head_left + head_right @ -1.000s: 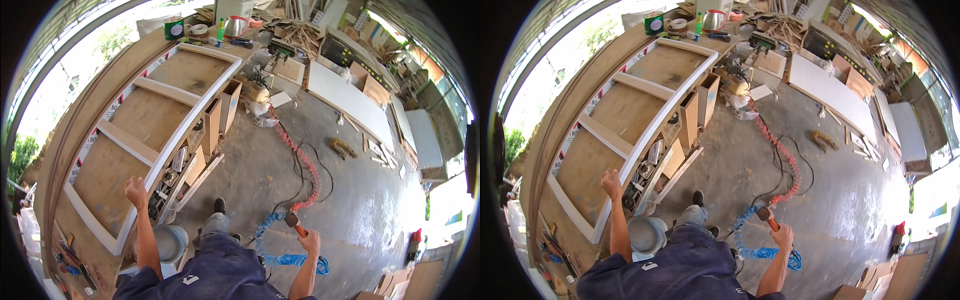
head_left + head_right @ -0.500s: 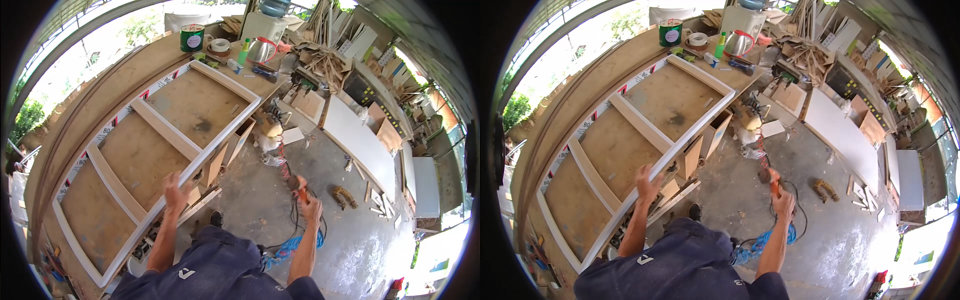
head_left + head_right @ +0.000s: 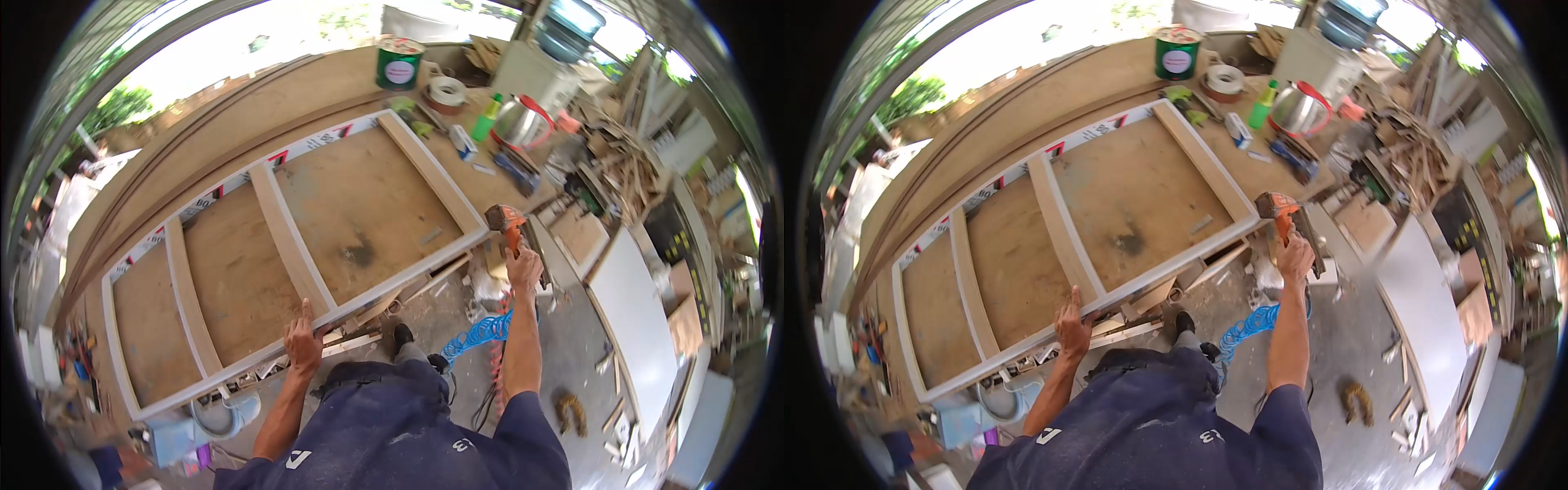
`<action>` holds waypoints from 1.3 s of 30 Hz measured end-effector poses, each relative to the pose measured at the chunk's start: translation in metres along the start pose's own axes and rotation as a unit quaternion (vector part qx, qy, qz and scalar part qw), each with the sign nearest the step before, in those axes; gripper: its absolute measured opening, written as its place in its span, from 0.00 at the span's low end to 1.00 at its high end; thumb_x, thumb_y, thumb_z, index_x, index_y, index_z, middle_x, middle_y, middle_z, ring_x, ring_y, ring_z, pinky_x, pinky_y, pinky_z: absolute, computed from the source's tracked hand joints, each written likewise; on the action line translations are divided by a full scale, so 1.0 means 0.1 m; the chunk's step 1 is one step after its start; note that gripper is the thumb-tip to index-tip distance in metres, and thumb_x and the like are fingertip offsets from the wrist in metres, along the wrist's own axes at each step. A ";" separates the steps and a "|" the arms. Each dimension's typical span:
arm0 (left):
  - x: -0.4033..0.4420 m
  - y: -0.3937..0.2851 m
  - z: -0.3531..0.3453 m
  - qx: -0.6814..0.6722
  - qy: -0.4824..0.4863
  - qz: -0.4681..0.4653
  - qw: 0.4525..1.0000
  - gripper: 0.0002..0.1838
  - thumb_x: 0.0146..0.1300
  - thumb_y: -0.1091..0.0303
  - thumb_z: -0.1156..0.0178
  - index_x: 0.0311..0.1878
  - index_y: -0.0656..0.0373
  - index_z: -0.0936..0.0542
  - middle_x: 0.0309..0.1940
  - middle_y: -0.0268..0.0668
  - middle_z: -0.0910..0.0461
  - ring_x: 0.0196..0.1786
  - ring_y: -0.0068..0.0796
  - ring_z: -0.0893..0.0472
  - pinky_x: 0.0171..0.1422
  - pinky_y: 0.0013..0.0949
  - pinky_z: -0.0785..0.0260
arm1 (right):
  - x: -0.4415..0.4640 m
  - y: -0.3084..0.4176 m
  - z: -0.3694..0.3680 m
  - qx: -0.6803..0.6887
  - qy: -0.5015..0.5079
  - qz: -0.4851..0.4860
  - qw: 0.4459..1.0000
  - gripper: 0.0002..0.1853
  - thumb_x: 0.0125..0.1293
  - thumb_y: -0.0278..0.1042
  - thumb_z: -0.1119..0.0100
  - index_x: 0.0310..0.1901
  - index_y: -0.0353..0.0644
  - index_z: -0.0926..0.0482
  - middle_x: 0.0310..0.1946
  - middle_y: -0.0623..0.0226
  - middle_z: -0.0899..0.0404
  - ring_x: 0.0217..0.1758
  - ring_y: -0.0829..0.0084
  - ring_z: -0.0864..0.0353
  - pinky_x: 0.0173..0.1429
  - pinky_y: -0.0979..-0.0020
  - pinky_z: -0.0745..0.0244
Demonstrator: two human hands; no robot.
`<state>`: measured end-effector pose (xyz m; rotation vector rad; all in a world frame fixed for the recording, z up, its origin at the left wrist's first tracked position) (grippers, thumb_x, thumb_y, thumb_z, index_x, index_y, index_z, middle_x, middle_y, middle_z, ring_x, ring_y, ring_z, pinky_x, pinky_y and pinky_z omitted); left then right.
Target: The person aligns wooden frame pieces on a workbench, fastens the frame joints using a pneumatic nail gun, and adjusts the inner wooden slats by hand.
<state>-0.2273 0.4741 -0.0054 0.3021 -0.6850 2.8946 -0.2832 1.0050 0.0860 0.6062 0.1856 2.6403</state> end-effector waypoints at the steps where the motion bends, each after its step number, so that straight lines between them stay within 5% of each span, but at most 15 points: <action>1: -0.01 0.03 0.01 0.006 -0.011 0.021 1.000 0.50 0.59 0.57 0.27 0.80 0.64 0.41 0.41 0.47 0.17 0.45 0.49 0.20 0.56 0.46 0.32 | 0.22 -0.01 -0.14 0.014 -0.029 0.033 0.999 0.22 0.63 0.43 0.31 0.55 0.40 0.15 0.39 0.51 0.13 0.42 0.48 0.14 0.49 0.50 0.20; 6: -0.08 -0.08 0.07 0.108 -0.034 0.000 0.994 0.46 0.58 0.60 0.29 0.80 0.54 0.36 0.35 0.41 0.19 0.42 0.43 0.21 0.53 0.44 0.31 | 1.06 -0.15 -0.86 -0.055 0.034 0.107 0.992 0.16 0.67 0.49 0.38 0.39 0.43 0.14 0.32 0.50 0.15 0.37 0.47 0.13 0.38 0.48 0.20; 8: -0.08 -0.14 0.11 0.103 -0.022 0.026 0.994 0.43 0.61 0.58 0.32 0.80 0.52 0.35 0.36 0.41 0.19 0.43 0.44 0.21 0.55 0.45 0.32 | 1.18 -0.13 -0.99 -0.039 0.033 0.149 0.988 0.17 0.69 0.50 0.39 0.46 0.46 0.15 0.29 0.52 0.15 0.34 0.46 0.14 0.36 0.48 0.21; 11: -0.10 -0.13 0.06 0.133 -0.041 0.022 0.990 0.43 0.63 0.54 0.34 0.80 0.50 0.36 0.35 0.40 0.19 0.43 0.42 0.21 0.56 0.45 0.33 | 1.32 -0.07 -1.17 -0.092 0.082 0.167 0.978 0.29 0.68 0.47 0.35 0.70 0.55 0.25 0.40 0.54 0.14 0.40 0.52 0.14 0.42 0.50 0.20; 14: -0.13 -0.05 0.01 0.163 -0.040 0.033 0.985 0.43 0.63 0.52 0.34 0.81 0.49 0.37 0.35 0.39 0.19 0.43 0.41 0.21 0.56 0.43 0.33 | 1.45 -0.26 -1.65 -0.069 0.005 0.239 0.969 0.29 0.67 0.48 0.34 0.69 0.53 0.24 0.38 0.56 0.14 0.38 0.52 0.15 0.42 0.51 0.21; 16: -0.15 -0.07 0.04 0.169 -0.029 0.027 0.985 0.43 0.63 0.53 0.35 0.81 0.49 0.38 0.36 0.39 0.19 0.44 0.41 0.21 0.57 0.43 0.34 | 1.49 -0.29 -1.73 -0.070 0.026 0.193 0.978 0.32 0.67 0.46 0.34 0.71 0.47 0.27 0.51 0.63 0.14 0.39 0.54 0.16 0.46 0.54 0.22; 19: -0.18 -0.05 0.08 0.189 -0.019 0.031 0.981 0.45 0.62 0.46 0.35 0.81 0.45 0.38 0.34 0.37 0.20 0.42 0.39 0.22 0.57 0.44 0.35 | 1.56 -0.08 -1.66 -0.105 0.114 0.115 0.981 0.31 0.66 0.47 0.34 0.69 0.47 0.25 0.57 0.63 0.15 0.40 0.54 0.17 0.45 0.54 0.23; 22: -0.19 0.01 0.15 0.174 -0.040 0.035 0.983 0.45 0.58 0.46 0.32 0.80 0.41 0.34 0.31 0.32 0.24 0.39 0.34 0.25 0.53 0.41 0.36 | 1.69 -0.18 -1.94 -0.069 0.047 0.168 0.982 0.30 0.66 0.48 0.33 0.68 0.48 0.23 0.60 0.62 0.17 0.41 0.54 0.16 0.45 0.54 0.23; 23: -0.18 0.01 0.18 0.190 -0.043 0.044 0.980 0.47 0.54 0.46 0.30 0.79 0.40 0.34 0.31 0.31 0.23 0.39 0.34 0.25 0.53 0.41 0.36 | 1.74 -0.24 -2.03 -0.065 0.047 0.173 0.982 0.30 0.66 0.48 0.33 0.68 0.48 0.23 0.60 0.62 0.17 0.41 0.54 0.16 0.45 0.54 0.23; 25: -0.17 0.05 0.18 0.190 -0.045 0.058 0.979 0.48 0.53 0.46 0.29 0.79 0.40 0.34 0.32 0.31 0.23 0.40 0.34 0.25 0.54 0.41 0.36 | 1.75 -0.30 -2.07 -0.048 -0.020 0.207 0.977 0.31 0.65 0.53 0.33 0.66 0.46 0.21 0.34 0.49 0.15 0.39 0.50 0.15 0.43 0.51 0.23; 32: -0.16 0.07 0.28 0.127 0.016 0.144 0.981 0.48 0.52 0.53 0.23 0.78 0.42 0.32 0.39 0.35 0.17 0.47 0.39 0.21 0.65 0.42 0.37 | 1.74 -0.04 -1.80 -0.059 0.047 0.169 0.983 0.30 0.66 0.49 0.35 0.63 0.35 0.21 0.49 0.52 0.14 0.48 0.50 0.16 0.53 0.52 0.24; 35: -0.14 -0.06 0.39 0.071 -0.062 0.106 0.990 0.41 0.59 0.50 0.28 0.76 0.44 0.29 0.47 0.38 0.17 0.54 0.43 0.21 0.69 0.45 0.38 | 1.66 0.04 -1.59 -0.081 0.028 0.142 0.986 0.30 0.65 0.48 0.34 0.64 0.36 0.22 0.53 0.55 0.14 0.54 0.51 0.18 0.60 0.52 0.27; 39: -0.33 0.09 0.51 0.105 -0.218 0.185 0.952 0.29 0.67 0.48 0.35 0.67 0.53 0.21 0.56 0.43 0.18 0.61 0.44 0.23 0.69 0.48 0.38 | 1.60 -0.06 -1.54 -0.043 -0.067 0.115 0.990 0.28 0.66 0.47 0.34 0.61 0.35 0.20 0.57 0.56 0.16 0.58 0.53 0.21 0.69 0.51 0.33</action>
Point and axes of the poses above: each hand's wrist, its own x-axis towards the middle knuckle, its own z-axis out of the back of the hand, y = z × x, the point moved 4 cm from there along x, towards the middle knuckle
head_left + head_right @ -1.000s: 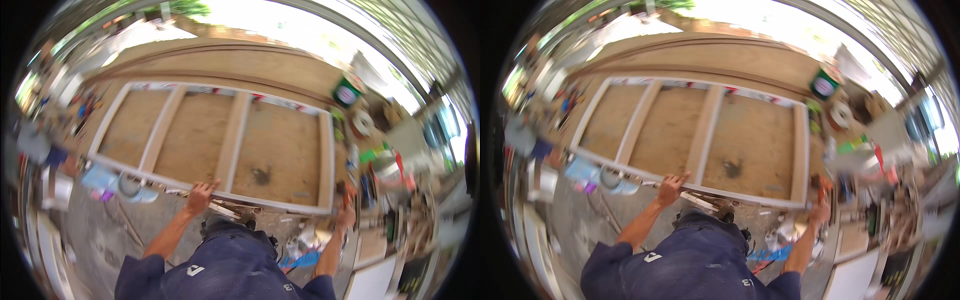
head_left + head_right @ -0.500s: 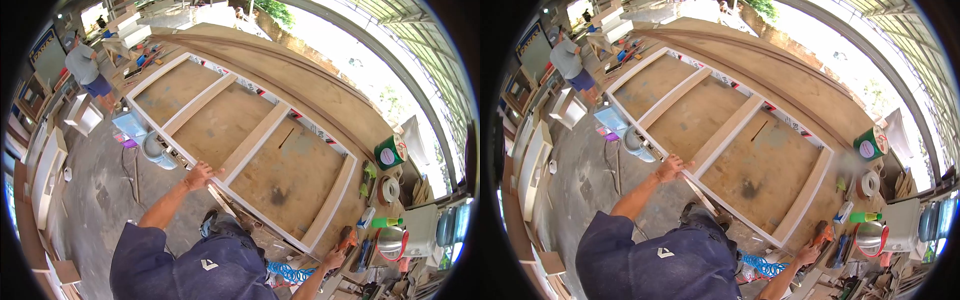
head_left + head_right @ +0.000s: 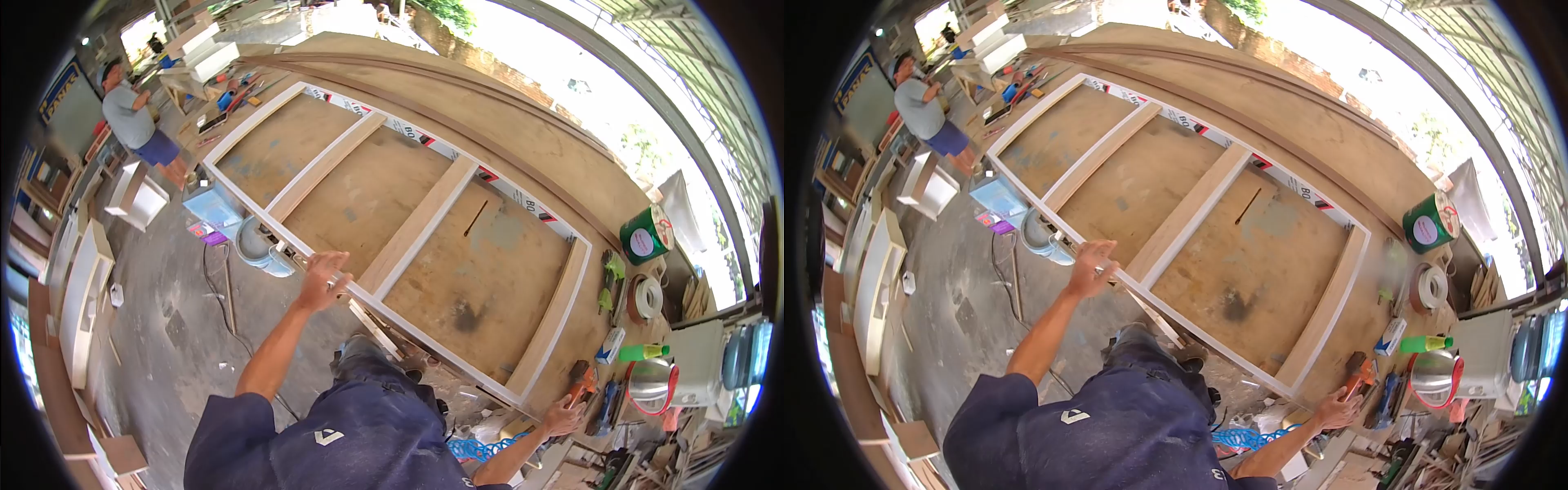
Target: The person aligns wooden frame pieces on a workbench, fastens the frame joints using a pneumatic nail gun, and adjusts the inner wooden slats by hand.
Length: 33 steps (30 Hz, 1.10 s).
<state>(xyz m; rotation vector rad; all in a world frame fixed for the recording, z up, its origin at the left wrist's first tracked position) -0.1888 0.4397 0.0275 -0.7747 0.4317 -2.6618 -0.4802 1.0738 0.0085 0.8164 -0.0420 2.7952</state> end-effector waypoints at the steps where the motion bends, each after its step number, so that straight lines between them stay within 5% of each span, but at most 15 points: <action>1: 0.02 0.14 0.07 0.013 -0.044 0.038 0.998 0.27 0.70 0.48 0.38 0.65 0.55 0.20 0.57 0.43 0.19 0.62 0.45 0.24 0.69 0.49 0.38 | -0.03 0.02 0.09 0.002 -0.034 -0.015 0.999 0.27 0.66 0.46 0.34 0.60 0.35 0.19 0.56 0.57 0.16 0.58 0.53 0.20 0.68 0.51 0.32; 5: 0.17 0.82 0.37 0.051 -0.111 0.143 0.982 0.25 0.68 0.53 0.37 0.62 0.60 0.19 0.59 0.42 0.21 0.65 0.46 0.26 0.70 0.50 0.39 | -0.23 0.34 0.35 0.058 -0.061 -0.091 0.992 0.23 0.69 0.43 0.37 0.57 0.34 0.18 0.56 0.57 0.15 0.59 0.53 0.20 0.67 0.51 0.31; 7: 0.31 1.27 0.47 0.073 -0.120 0.180 0.974 0.29 0.66 0.51 0.35 0.64 0.61 0.21 0.59 0.44 0.22 0.65 0.47 0.27 0.71 0.51 0.39 | -0.45 1.02 0.75 0.149 -0.156 0.037 0.976 0.19 0.71 0.41 0.39 0.55 0.34 0.17 0.54 0.56 0.15 0.57 0.52 0.19 0.65 0.52 0.29; 10: 0.64 1.80 0.54 0.100 -0.103 0.241 0.960 0.39 0.61 0.46 0.32 0.69 0.64 0.25 0.60 0.48 0.22 0.66 0.51 0.28 0.73 0.53 0.40 | -0.88 2.20 1.15 0.315 -0.110 0.091 0.938 0.18 0.72 0.39 0.38 0.54 0.34 0.17 0.54 0.51 0.16 0.55 0.50 0.20 0.64 0.51 0.29; 12: 0.86 2.18 0.48 0.116 -0.055 0.248 0.960 0.52 0.55 0.40 0.30 0.75 0.68 0.35 0.61 0.57 0.24 0.68 0.57 0.29 0.74 0.55 0.40 | -1.18 3.10 1.45 0.388 0.014 0.126 0.913 0.17 0.70 0.36 0.37 0.53 0.33 0.17 0.54 0.50 0.17 0.56 0.49 0.21 0.66 0.52 0.30; 14: 1.07 2.36 0.40 0.091 -0.010 0.219 0.971 0.53 0.55 0.41 0.30 0.75 0.68 0.35 0.61 0.58 0.24 0.67 0.57 0.28 0.73 0.53 0.38 | -1.46 3.92 1.58 0.420 0.063 0.205 0.882 0.14 0.69 0.32 0.38 0.52 0.35 0.16 0.49 0.52 0.16 0.50 0.52 0.18 0.61 0.56 0.25; 16: 1.27 2.40 0.27 0.028 0.094 0.218 0.971 0.55 0.55 0.43 0.28 0.78 0.68 0.41 0.60 0.60 0.25 0.64 0.56 0.25 0.67 0.49 0.30 | -1.67 4.58 1.58 0.552 0.215 0.148 0.792 0.12 0.68 0.32 0.38 0.50 0.37 0.15 0.46 0.52 0.15 0.43 0.57 0.15 0.52 0.60 0.22; 20: 1.36 2.36 0.16 0.087 0.119 0.233 0.961 0.55 0.57 0.50 0.29 0.79 0.69 0.46 0.58 0.56 0.26 0.59 0.53 0.24 0.64 0.48 0.28 | -1.69 5.96 1.41 0.575 0.320 0.206 0.725 0.12 0.67 0.33 0.34 0.44 0.32 0.15 0.34 0.54 0.13 0.36 0.65 0.13 0.44 0.68 0.21; 25: 1.35 2.39 0.17 0.064 0.119 0.227 0.964 0.54 0.58 0.52 0.30 0.79 0.69 0.46 0.58 0.57 0.26 0.61 0.52 0.24 0.65 0.49 0.30 | -1.50 7.63 0.75 0.553 0.374 0.179 0.722 0.15 0.67 0.40 0.36 0.40 0.33 0.14 0.31 0.50 0.14 0.35 0.56 0.13 0.45 0.60 0.21; 33: 1.37 2.33 0.24 0.062 0.133 0.188 0.971 0.46 0.61 0.55 0.32 0.82 0.44 0.42 0.59 0.59 0.28 0.60 0.59 0.25 0.65 0.55 0.32 | -1.33 9.14 0.28 0.531 0.259 0.102 0.800 0.14 0.66 0.40 0.35 0.41 0.34 0.16 0.38 0.49 0.14 0.46 0.51 0.14 0.53 0.56 0.21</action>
Point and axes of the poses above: each hand's wrist, its own x-axis towards the middle knuckle, its own z-axis out of the back of the hand, y = z × x, the point moved 4 cm from there along x, towards the middle knuckle
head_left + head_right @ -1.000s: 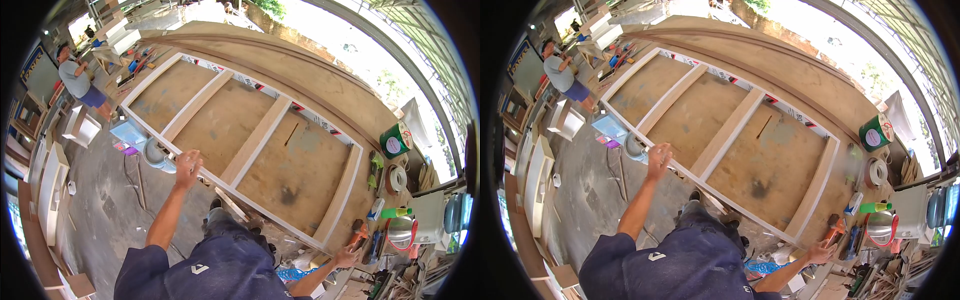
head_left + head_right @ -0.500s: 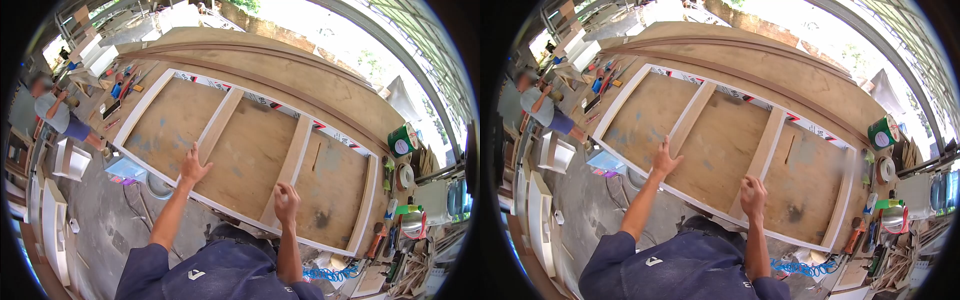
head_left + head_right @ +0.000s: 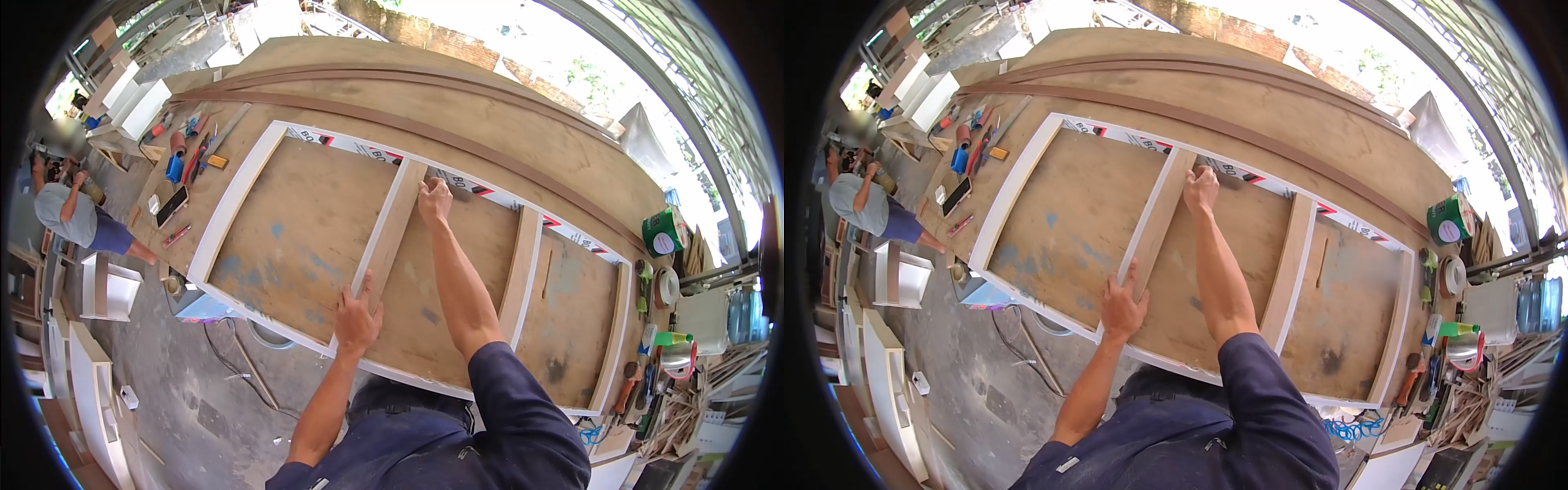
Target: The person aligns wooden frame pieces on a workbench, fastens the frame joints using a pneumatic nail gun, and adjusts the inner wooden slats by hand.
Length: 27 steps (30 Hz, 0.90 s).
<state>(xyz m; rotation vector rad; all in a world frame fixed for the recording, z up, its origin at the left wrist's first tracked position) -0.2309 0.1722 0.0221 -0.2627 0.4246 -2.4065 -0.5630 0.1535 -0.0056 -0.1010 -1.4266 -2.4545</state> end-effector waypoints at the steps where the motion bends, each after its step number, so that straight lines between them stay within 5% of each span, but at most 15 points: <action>1: 0.00 0.01 -0.01 0.001 0.000 0.001 1.000 0.46 0.61 0.55 0.32 0.82 0.44 0.42 0.59 0.59 0.28 0.60 0.59 0.25 0.65 0.55 0.32 | 0.03 0.01 -0.08 0.007 0.000 -0.024 1.000 0.14 0.66 0.39 0.34 0.42 0.35 0.17 0.39 0.49 0.14 0.46 0.50 0.14 0.53 0.55 0.21; 8: 0.01 -0.01 0.01 -0.028 0.018 0.009 0.999 0.47 0.61 0.57 0.32 0.82 0.44 0.42 0.58 0.61 0.29 0.60 0.60 0.26 0.66 0.54 0.32 | 0.22 -0.12 -0.18 -0.022 -0.009 -0.082 0.996 0.14 0.66 0.39 0.33 0.42 0.34 0.17 0.39 0.47 0.14 0.47 0.49 0.14 0.55 0.53 0.22; 10: 0.04 0.00 0.01 -0.037 0.015 0.007 0.999 0.47 0.61 0.57 0.32 0.82 0.44 0.42 0.58 0.60 0.29 0.60 0.60 0.26 0.66 0.54 0.32 | 0.35 -0.19 -0.10 0.000 -0.079 -0.155 0.985 0.14 0.67 0.39 0.34 0.41 0.34 0.17 0.39 0.45 0.14 0.48 0.49 0.14 0.56 0.53 0.22; 14: 0.03 0.01 0.01 -0.042 0.021 0.006 0.999 0.47 0.61 0.58 0.32 0.83 0.43 0.42 0.57 0.58 0.29 0.60 0.59 0.26 0.66 0.53 0.33 | 0.49 -0.16 -0.13 -0.011 0.026 -0.110 0.994 0.16 0.65 0.42 0.32 0.36 0.33 0.14 0.37 0.45 0.13 0.46 0.49 0.12 0.55 0.56 0.20; 27: 0.02 0.01 -0.01 -0.019 0.000 0.001 1.000 0.51 0.55 0.60 0.29 0.82 0.43 0.41 0.54 0.53 0.29 0.56 0.54 0.25 0.63 0.51 0.31 | 0.34 0.09 -0.14 -0.077 0.035 -0.120 0.989 0.13 0.62 0.36 0.36 0.35 0.33 0.11 0.37 0.41 0.13 0.43 0.46 0.11 0.56 0.56 0.18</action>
Point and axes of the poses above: each hand's wrist, its own x-axis towards the middle knuckle, its own z-axis out of the back of the hand, y = z × x, the point moved 4 cm from there along x, towards the middle knuckle
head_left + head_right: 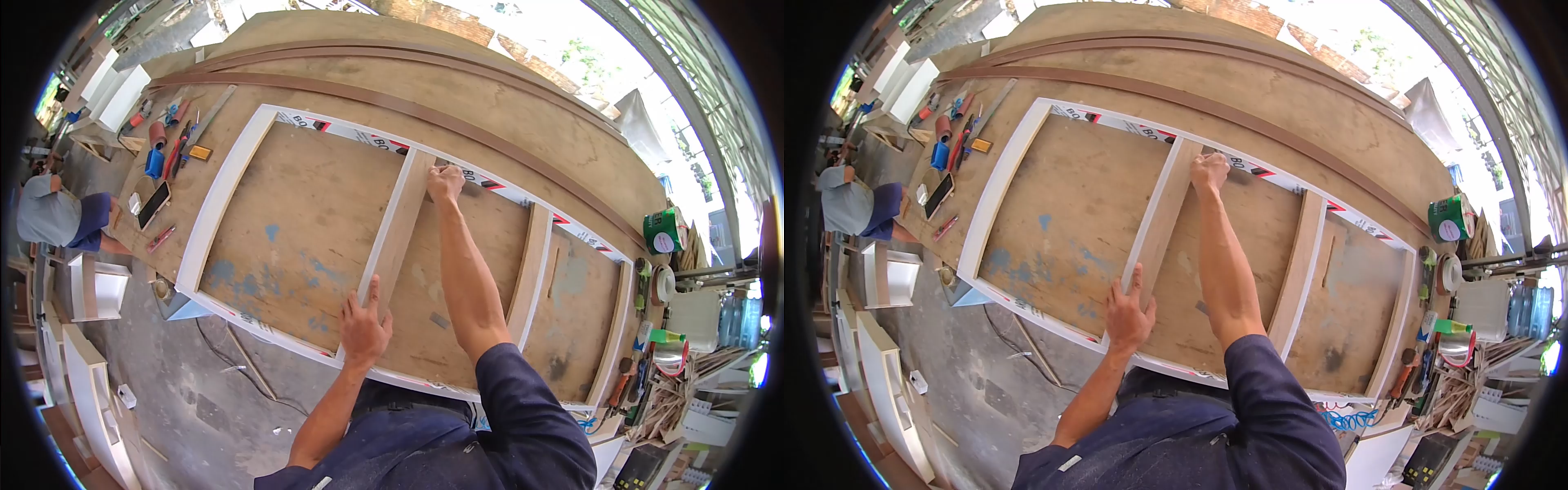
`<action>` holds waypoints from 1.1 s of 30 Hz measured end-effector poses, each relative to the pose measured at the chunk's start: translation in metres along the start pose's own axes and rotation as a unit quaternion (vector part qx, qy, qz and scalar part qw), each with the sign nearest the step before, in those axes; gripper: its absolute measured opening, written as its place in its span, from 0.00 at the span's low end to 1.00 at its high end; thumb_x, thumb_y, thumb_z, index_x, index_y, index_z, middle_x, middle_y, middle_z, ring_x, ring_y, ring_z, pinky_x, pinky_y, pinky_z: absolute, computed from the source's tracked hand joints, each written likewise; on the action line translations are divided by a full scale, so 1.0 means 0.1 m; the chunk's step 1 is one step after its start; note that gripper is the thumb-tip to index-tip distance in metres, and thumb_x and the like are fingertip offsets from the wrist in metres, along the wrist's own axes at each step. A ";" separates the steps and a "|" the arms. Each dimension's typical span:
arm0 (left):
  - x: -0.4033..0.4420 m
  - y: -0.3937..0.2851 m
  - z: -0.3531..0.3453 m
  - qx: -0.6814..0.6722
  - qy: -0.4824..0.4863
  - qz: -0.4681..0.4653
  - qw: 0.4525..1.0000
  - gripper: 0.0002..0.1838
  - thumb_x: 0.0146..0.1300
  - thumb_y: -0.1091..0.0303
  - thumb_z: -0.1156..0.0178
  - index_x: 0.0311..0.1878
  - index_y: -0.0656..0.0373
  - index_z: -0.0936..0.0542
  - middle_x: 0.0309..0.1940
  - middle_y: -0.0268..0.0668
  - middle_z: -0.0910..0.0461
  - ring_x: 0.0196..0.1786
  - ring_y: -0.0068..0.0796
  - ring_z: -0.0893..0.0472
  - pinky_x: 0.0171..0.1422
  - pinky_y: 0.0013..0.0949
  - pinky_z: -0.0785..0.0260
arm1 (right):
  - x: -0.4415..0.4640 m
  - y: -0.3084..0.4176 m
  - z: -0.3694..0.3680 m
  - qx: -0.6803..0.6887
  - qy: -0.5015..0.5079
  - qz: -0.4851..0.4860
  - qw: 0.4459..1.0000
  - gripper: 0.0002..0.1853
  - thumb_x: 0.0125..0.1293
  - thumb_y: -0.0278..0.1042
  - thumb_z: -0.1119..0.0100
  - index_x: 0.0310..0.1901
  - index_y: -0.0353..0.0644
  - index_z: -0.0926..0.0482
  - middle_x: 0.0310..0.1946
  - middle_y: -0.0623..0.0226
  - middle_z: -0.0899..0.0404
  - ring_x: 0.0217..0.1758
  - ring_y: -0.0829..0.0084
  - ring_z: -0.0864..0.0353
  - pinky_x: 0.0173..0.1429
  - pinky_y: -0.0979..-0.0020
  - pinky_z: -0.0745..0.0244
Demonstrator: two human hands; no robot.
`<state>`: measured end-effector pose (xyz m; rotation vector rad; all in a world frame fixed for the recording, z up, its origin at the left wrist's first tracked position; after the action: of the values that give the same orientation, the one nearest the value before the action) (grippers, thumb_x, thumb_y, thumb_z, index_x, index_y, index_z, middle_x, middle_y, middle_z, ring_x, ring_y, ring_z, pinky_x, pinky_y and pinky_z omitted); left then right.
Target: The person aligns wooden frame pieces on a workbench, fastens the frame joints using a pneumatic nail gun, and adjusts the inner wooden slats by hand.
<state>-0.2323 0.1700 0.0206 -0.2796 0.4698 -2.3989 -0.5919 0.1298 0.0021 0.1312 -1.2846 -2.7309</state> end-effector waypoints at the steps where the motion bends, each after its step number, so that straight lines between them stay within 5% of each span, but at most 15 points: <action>1: 0.00 0.00 0.00 -0.001 0.002 -0.001 1.000 0.51 0.55 0.60 0.29 0.82 0.43 0.41 0.54 0.53 0.29 0.56 0.54 0.25 0.63 0.51 0.31 | -0.05 -0.02 0.00 -0.003 0.011 -0.005 1.000 0.13 0.61 0.35 0.37 0.34 0.33 0.11 0.36 0.40 0.13 0.43 0.46 0.11 0.55 0.56 0.17; 5: 0.01 0.00 0.01 0.007 -0.001 -0.003 1.000 0.49 0.56 0.58 0.30 0.82 0.44 0.40 0.55 0.55 0.28 0.55 0.54 0.25 0.63 0.51 0.31 | -0.29 0.01 0.13 -0.015 0.092 -0.042 0.995 0.13 0.59 0.33 0.40 0.30 0.32 0.12 0.33 0.38 0.14 0.41 0.46 0.11 0.53 0.57 0.17; 10: 0.01 -0.03 0.05 -0.001 0.005 0.001 1.000 0.47 0.60 0.52 0.33 0.81 0.51 0.40 0.56 0.57 0.27 0.56 0.55 0.25 0.64 0.52 0.32 | -0.66 -0.19 0.13 0.032 0.060 -0.012 0.998 0.12 0.58 0.34 0.39 0.27 0.32 0.13 0.28 0.40 0.15 0.37 0.48 0.11 0.50 0.57 0.18; 15: -0.01 0.11 0.04 -0.166 -0.059 0.007 0.984 0.41 0.70 0.51 0.46 0.77 0.70 0.39 0.57 0.60 0.25 0.59 0.58 0.25 0.65 0.52 0.35 | -1.20 -0.28 0.24 0.063 0.093 -0.051 0.992 0.13 0.58 0.34 0.37 0.26 0.32 0.14 0.25 0.42 0.16 0.34 0.54 0.11 0.46 0.58 0.18; 22: -0.07 0.20 0.06 -0.329 -0.118 0.011 0.937 0.35 0.77 0.54 0.59 0.75 0.75 0.37 0.56 0.58 0.24 0.58 0.57 0.26 0.66 0.48 0.36 | -2.11 -0.43 0.39 0.083 0.132 -0.076 0.985 0.13 0.61 0.35 0.34 0.32 0.31 0.13 0.28 0.45 0.14 0.33 0.56 0.11 0.43 0.61 0.18; 26: -0.08 0.32 0.00 -0.456 -0.144 0.001 0.878 0.33 0.79 0.55 0.63 0.73 0.75 0.34 0.57 0.53 0.23 0.60 0.49 0.25 0.67 0.44 0.36 | -2.69 -0.56 0.46 0.092 0.137 -0.051 0.985 0.12 0.61 0.34 0.34 0.32 0.30 0.13 0.28 0.45 0.14 0.33 0.56 0.11 0.43 0.61 0.18; 28: -0.09 0.40 -0.02 -0.498 -0.144 0.013 0.855 0.32 0.79 0.55 0.62 0.73 0.74 0.33 0.57 0.51 0.22 0.60 0.45 0.25 0.67 0.43 0.35 | -2.90 -0.60 0.50 0.105 0.129 -0.034 0.985 0.13 0.61 0.35 0.32 0.28 0.31 0.13 0.21 0.57 0.16 0.25 0.72 0.16 0.34 0.66 0.21; 29: -0.09 0.46 -0.05 -0.528 -0.126 0.047 0.839 0.32 0.80 0.54 0.61 0.72 0.73 0.31 0.57 0.49 0.21 0.60 0.42 0.24 0.67 0.41 0.35 | -2.96 -0.62 0.52 0.105 0.129 -0.033 0.986 0.13 0.61 0.35 0.32 0.28 0.31 0.13 0.21 0.57 0.16 0.25 0.72 0.16 0.34 0.66 0.21; 31: -0.09 0.52 -0.08 -0.556 -0.111 0.078 0.820 0.31 0.80 0.53 0.60 0.71 0.72 0.29 0.56 0.46 0.21 0.59 0.39 0.23 0.67 0.40 0.34 | -3.06 -0.64 0.53 0.103 0.177 -0.055 0.977 0.13 0.60 0.36 0.33 0.31 0.31 0.13 0.28 0.46 0.14 0.33 0.56 0.11 0.44 0.60 0.17; 33: -0.10 0.57 -0.08 -0.602 -0.093 0.119 0.784 0.30 0.81 0.52 0.59 0.71 0.69 0.28 0.55 0.43 0.19 0.58 0.35 0.21 0.67 0.38 0.33 | -3.13 -0.65 0.57 0.102 0.196 -0.062 0.973 0.13 0.60 0.36 0.32 0.32 0.31 0.12 0.28 0.45 0.14 0.34 0.56 0.11 0.44 0.60 0.17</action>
<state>-0.1946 0.1384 -0.0100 -0.9156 1.7746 -1.4767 -0.2943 0.2599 -0.0032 0.7508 -1.4658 -2.4804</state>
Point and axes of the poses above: each hand's wrist, its own x-axis towards the middle knuckle, its own z-axis out of the back of the hand, y = z × x, the point moved 4 cm from there along x, towards the middle knuckle
